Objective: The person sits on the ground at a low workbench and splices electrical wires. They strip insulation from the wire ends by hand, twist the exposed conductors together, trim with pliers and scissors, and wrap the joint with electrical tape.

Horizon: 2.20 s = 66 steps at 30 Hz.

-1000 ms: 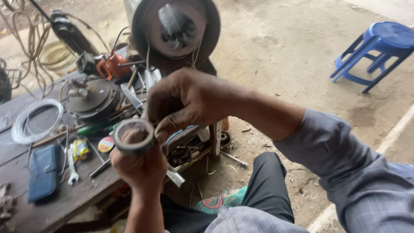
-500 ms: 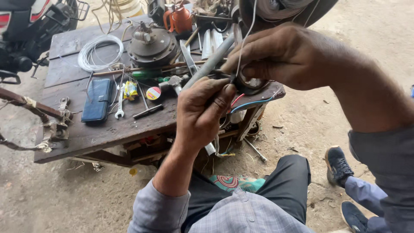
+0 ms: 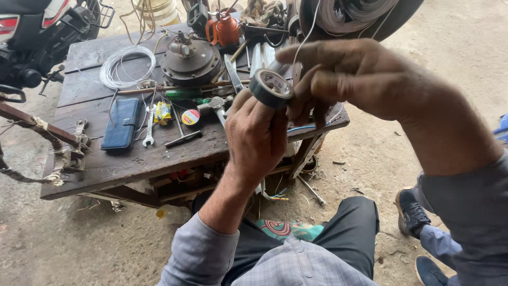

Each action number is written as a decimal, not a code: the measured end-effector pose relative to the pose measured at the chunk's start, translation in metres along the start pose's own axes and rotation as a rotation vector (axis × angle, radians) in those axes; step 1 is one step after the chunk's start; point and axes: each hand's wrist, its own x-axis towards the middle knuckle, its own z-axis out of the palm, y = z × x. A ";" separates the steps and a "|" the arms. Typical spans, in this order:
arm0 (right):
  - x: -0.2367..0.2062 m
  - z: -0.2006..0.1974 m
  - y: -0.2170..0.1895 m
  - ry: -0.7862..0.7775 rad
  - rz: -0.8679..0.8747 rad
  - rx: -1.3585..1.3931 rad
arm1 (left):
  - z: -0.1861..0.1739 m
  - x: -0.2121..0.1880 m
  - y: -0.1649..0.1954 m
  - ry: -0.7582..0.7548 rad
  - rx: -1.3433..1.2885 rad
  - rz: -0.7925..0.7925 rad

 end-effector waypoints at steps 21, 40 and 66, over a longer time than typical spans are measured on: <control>0.002 -0.008 0.009 -0.020 -0.279 -0.699 | -0.010 0.001 -0.023 -0.221 -0.578 -0.194; -0.007 0.023 -0.004 0.304 -0.049 -0.792 | 0.001 0.006 0.003 -0.047 -0.065 0.054; -0.008 0.013 -0.051 0.108 -0.063 -1.162 | 0.023 -0.026 0.079 -0.415 -1.653 -0.719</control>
